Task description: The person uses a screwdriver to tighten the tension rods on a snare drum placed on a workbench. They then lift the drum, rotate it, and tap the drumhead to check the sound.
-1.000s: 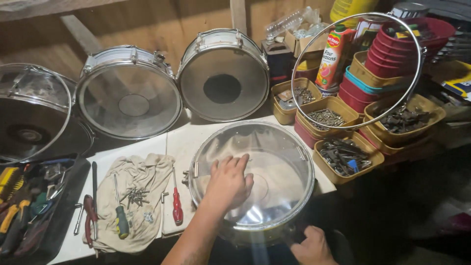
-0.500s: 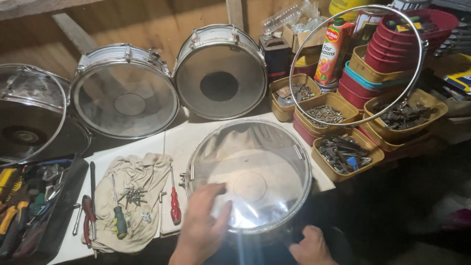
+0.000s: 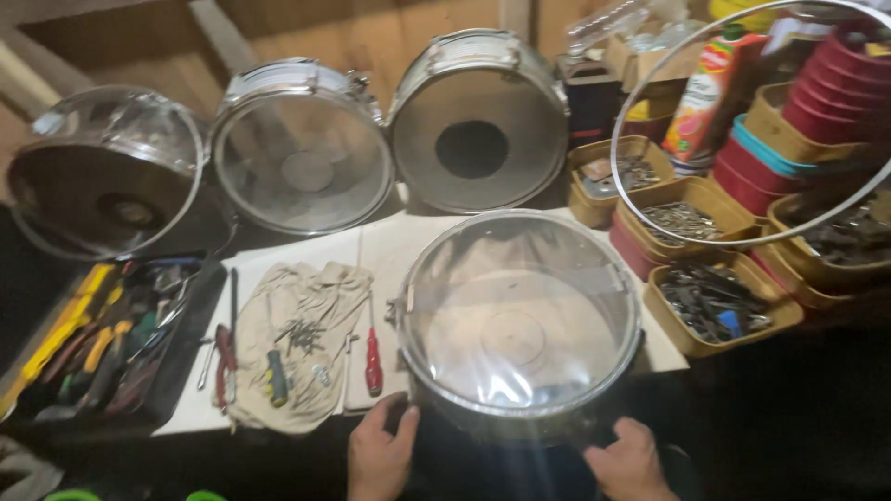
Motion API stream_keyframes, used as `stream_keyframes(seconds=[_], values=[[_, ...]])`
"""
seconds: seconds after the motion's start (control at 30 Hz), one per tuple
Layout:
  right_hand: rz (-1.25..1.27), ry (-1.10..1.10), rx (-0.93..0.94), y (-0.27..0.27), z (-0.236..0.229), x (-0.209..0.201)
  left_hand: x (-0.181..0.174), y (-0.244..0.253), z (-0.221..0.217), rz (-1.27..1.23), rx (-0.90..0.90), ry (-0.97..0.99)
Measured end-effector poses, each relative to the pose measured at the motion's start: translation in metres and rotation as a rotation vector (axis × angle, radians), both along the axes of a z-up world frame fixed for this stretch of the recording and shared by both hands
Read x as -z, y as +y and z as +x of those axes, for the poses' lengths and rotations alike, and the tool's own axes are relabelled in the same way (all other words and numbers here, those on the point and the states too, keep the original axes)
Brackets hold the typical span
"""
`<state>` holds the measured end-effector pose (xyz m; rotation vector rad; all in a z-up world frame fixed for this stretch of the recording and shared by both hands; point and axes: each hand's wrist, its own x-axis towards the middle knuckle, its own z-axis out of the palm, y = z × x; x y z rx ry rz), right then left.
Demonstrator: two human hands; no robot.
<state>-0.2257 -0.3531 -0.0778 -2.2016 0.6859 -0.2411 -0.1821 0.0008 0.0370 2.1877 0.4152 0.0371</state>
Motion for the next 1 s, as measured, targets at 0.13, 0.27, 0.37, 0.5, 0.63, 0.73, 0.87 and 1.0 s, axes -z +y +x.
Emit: stream_keyframes(seconds=[0.13,0.27,0.37,0.5,0.63,0.73,0.87,1.0], values=[[-0.060,-0.199,-0.120,-0.005,0.012,-0.051,0.007,-0.004,0.009,-0.150,-0.042,-0.070],[0.076,-0.070,-0.062,-0.025,0.028,-0.119,0.003,-0.010,0.013,-0.185,-0.032,-0.083],[0.132,-0.181,-0.080,-0.052,0.037,-0.138,0.003,-0.021,0.014,-0.304,-0.012,-0.064],[0.259,-0.306,-0.171,-0.090,0.041,-0.138,-0.012,-0.037,0.008,-0.472,0.089,-0.087],[0.199,-0.321,-0.243,-0.109,0.039,-0.131,-0.009,-0.042,0.006,-0.491,0.164,-0.148],[0.225,-0.349,-0.215,-0.102,0.037,-0.132,-0.011,-0.040,0.007,-0.459,0.172,-0.085],[0.247,-0.351,-0.164,-0.096,0.041,-0.135,0.004,-0.030,0.015,-0.409,0.120,-0.087],[0.159,-0.286,-0.130,-0.083,0.043,-0.152,0.011,-0.018,0.038,-0.362,-0.043,-0.282]])
